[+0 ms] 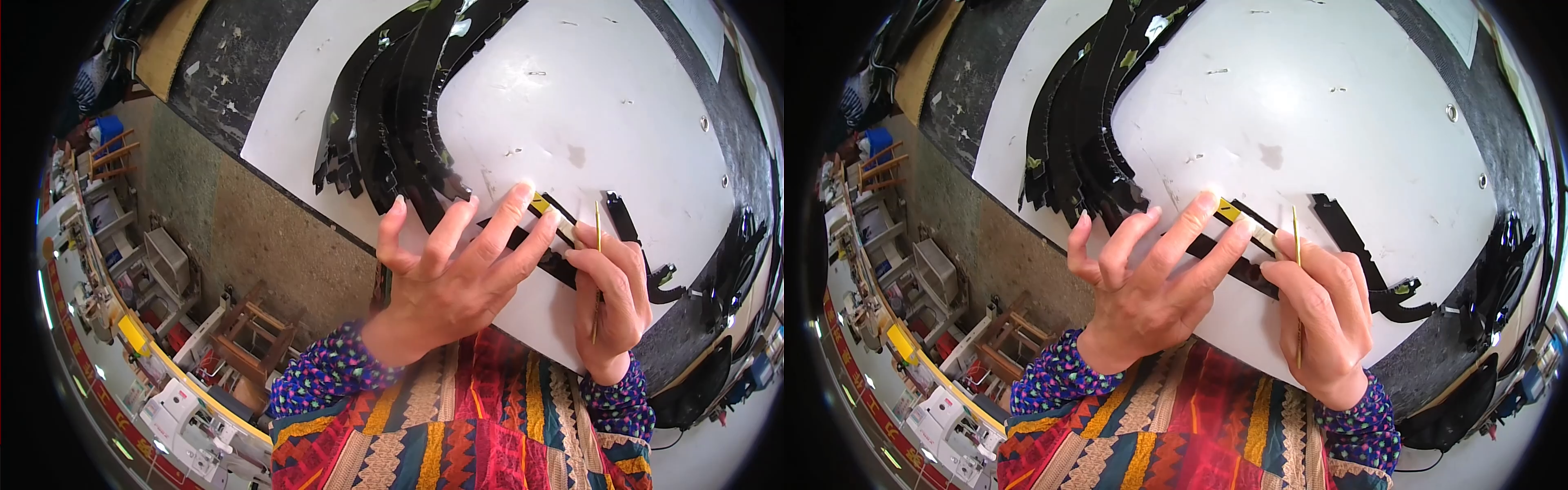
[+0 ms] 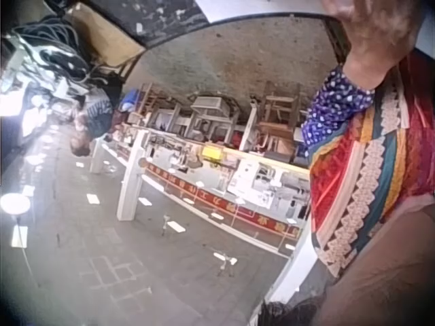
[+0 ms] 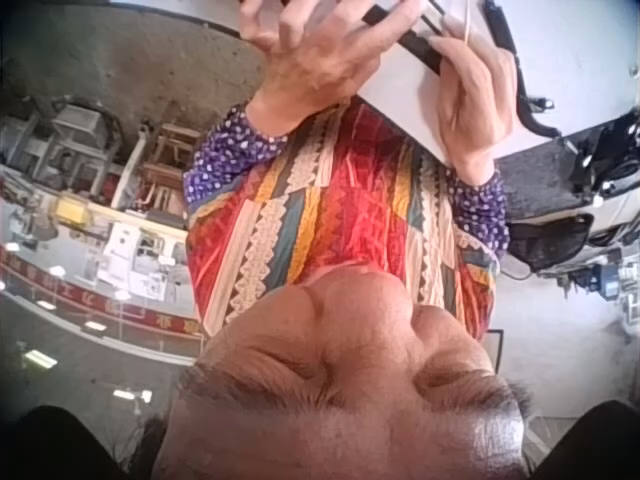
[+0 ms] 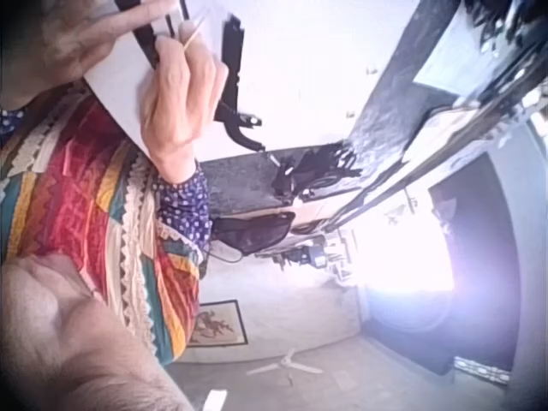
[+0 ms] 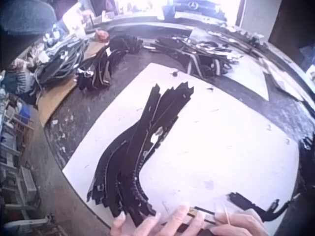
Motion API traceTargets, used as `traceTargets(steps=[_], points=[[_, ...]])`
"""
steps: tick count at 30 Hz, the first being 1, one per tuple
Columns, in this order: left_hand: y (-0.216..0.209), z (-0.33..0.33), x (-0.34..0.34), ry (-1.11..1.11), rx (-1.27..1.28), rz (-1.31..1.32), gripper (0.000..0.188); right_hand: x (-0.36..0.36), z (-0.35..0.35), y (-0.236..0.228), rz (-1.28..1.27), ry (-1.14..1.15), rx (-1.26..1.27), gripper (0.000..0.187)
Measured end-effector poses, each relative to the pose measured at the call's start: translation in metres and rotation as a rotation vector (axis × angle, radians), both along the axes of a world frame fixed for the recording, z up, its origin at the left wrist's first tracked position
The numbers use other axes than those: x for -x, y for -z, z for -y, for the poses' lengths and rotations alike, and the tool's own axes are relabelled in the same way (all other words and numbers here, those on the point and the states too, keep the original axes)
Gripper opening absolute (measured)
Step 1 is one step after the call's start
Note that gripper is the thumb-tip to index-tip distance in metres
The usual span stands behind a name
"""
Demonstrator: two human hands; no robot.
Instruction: Apply adhesive to multiple black shoe upper components using a small applicator brush.
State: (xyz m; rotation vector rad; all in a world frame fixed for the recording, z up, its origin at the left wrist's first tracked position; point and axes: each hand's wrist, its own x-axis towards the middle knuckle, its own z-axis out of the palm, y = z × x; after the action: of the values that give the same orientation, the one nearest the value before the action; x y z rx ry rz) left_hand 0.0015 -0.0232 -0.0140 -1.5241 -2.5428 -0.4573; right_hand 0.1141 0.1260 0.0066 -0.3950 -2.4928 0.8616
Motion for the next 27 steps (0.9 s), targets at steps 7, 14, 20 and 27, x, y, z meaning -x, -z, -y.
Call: traceTargets(steps=[7, 14, 20, 27], points=[[-0.001, 0.000, 0.001, 0.007, 0.011, -0.010, 0.034, -0.004, 0.000, -0.007, 0.003, -0.015, 0.043, 0.030], [-0.001, 0.002, 0.002, 0.013, -0.006, 0.027, 0.033, -0.008, 0.002, -0.015, 0.032, -0.043, 0.060, 0.036], [0.002, 0.002, 0.002, 0.005, -0.042, 0.023, 0.027, -0.015, 0.005, -0.018, 0.031, -0.126, 0.079, 0.043], [0.001, 0.000, 0.000, -0.004, -0.052, 0.047, 0.021, -0.014, 0.008, -0.021, 0.009, -0.317, -0.116, 0.034]])
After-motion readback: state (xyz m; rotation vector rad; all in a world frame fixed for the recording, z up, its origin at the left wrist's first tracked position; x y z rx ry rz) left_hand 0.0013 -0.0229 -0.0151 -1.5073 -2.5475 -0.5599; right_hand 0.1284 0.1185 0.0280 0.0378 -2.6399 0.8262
